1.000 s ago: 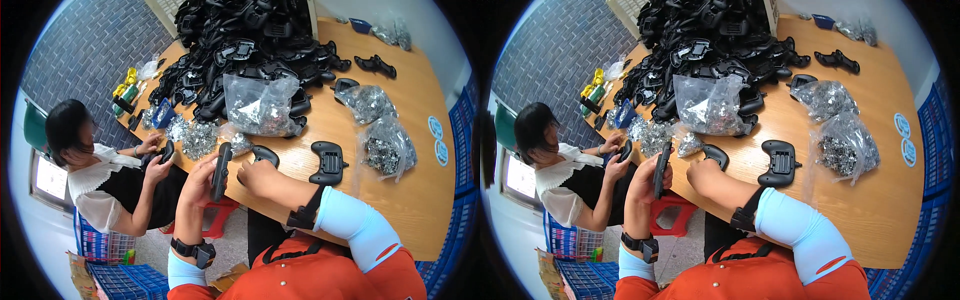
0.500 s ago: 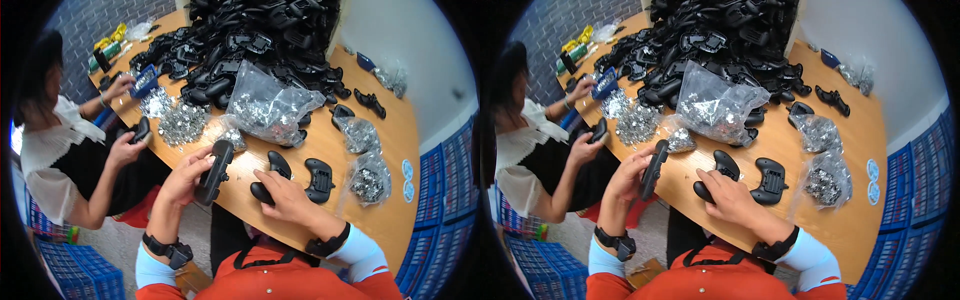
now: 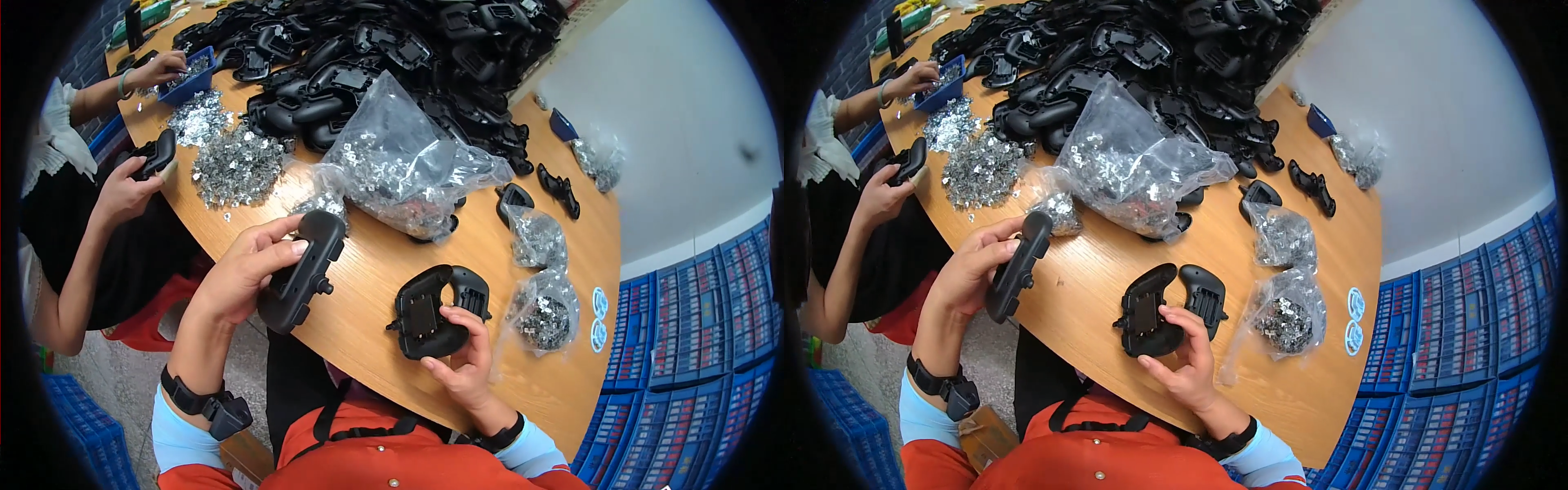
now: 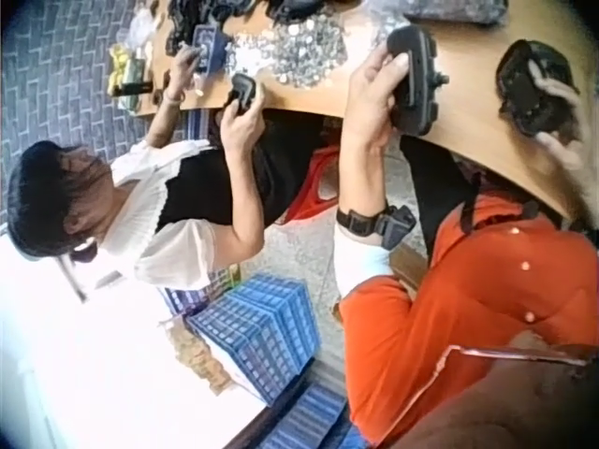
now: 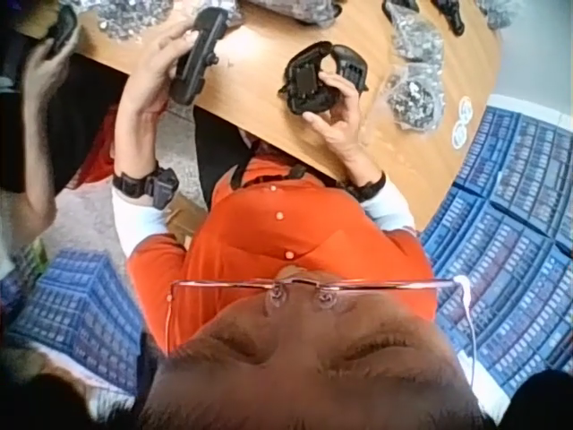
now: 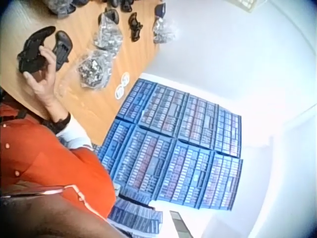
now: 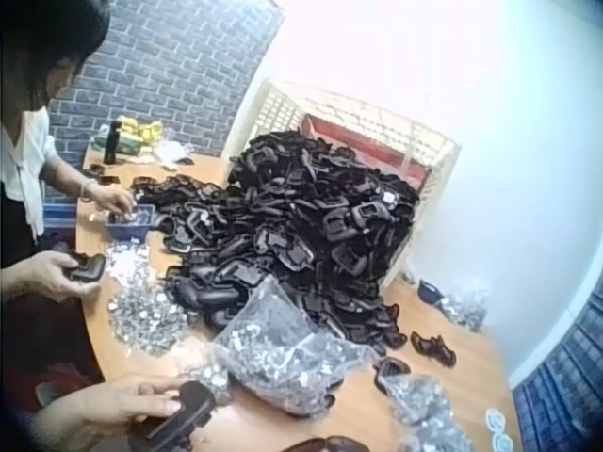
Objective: Assembling game controller housing components at a factory workstation, then walking to a testing station to use a specialized testing machine.
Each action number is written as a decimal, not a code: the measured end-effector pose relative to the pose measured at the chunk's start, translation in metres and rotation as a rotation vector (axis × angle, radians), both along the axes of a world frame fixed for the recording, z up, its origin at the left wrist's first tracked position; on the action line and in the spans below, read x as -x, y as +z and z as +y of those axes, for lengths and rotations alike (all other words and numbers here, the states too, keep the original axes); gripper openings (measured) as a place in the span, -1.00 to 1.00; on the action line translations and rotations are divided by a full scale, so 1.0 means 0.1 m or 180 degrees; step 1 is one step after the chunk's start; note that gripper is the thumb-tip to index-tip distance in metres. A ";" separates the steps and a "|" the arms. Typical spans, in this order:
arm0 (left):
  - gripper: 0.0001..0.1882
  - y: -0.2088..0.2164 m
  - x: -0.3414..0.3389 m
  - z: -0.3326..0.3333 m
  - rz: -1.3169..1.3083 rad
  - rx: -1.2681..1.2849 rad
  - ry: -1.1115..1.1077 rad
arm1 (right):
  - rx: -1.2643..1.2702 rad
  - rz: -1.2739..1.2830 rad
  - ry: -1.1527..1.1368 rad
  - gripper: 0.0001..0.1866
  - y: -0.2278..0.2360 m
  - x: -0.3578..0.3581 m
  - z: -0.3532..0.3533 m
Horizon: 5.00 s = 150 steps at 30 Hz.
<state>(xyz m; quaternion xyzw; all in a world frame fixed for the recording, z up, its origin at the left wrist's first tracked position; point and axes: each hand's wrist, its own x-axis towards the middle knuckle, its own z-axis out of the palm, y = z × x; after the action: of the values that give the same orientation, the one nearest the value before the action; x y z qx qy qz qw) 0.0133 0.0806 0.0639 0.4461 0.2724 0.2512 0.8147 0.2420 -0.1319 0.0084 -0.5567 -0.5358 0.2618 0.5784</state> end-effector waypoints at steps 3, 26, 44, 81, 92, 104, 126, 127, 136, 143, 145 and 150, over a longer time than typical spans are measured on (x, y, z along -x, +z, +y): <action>-0.36 -0.04 0.03 0.03 -0.0040 -0.0034 -0.0010 | -0.0015 -0.0017 0.0054 -0.29 0.01 -0.03 -0.01; -0.41 -0.04 0.04 0.02 -0.0005 -0.0105 -0.0048 | 0.0007 -0.0019 0.0111 -0.28 0.09 0.00 0.08; -0.45 -0.17 0.03 0.03 -0.0321 0.0239 -0.0294 | 0.0443 -0.4033 0.0207 -0.71 0.23 0.58 0.94; -0.51 -0.09 -0.63 -0.46 0.0146 0.0390 -0.0981 | -0.0894 -0.0123 -0.0153 -0.63 0.31 -0.05 0.71; -0.54 0.01 -0.71 -0.52 0.0099 0.0515 -0.0950 | -0.0990 -0.0098 0.0006 -0.42 0.25 -0.08 0.67; -0.61 -0.10 -0.69 -0.52 -0.0133 0.0705 -0.1055 | -0.1241 -0.0403 -0.0332 -0.48 0.19 -0.06 0.70; -0.59 -0.26 -0.67 -0.53 -0.0132 0.0944 -0.1042 | -0.0681 -0.0020 -0.0014 -0.58 0.24 -0.11 0.65; -0.60 -0.25 -0.68 -0.55 -0.0012 0.0862 -0.0908 | -0.0731 -0.0127 -0.0092 -0.58 0.20 -0.12 0.64; -0.46 -0.15 -0.65 -0.92 0.0793 0.0025 -0.0628 | -0.0840 -0.1635 -0.0599 -0.80 0.37 -0.49 0.00; -0.30 -0.40 -0.62 -1.05 0.0609 0.0133 -0.0766 | 0.0106 -0.2109 -0.0835 -0.89 0.54 -0.95 -0.71; -0.28 -0.44 -0.64 -1.03 0.0424 0.0325 -0.0760 | 0.0045 -0.1978 -0.1277 -0.90 0.63 -1.07 -0.75; -0.22 -0.60 -0.65 -0.98 0.0729 -0.0388 -0.0901 | -0.0186 -0.1801 -0.2173 -0.90 0.90 -1.35 -0.64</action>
<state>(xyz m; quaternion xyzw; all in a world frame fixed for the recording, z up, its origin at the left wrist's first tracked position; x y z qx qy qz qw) 0.0788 -0.0175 0.0043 0.5542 0.2821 0.0977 0.7770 0.3771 -0.1955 0.0981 -0.7348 -0.4656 -0.1221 0.4778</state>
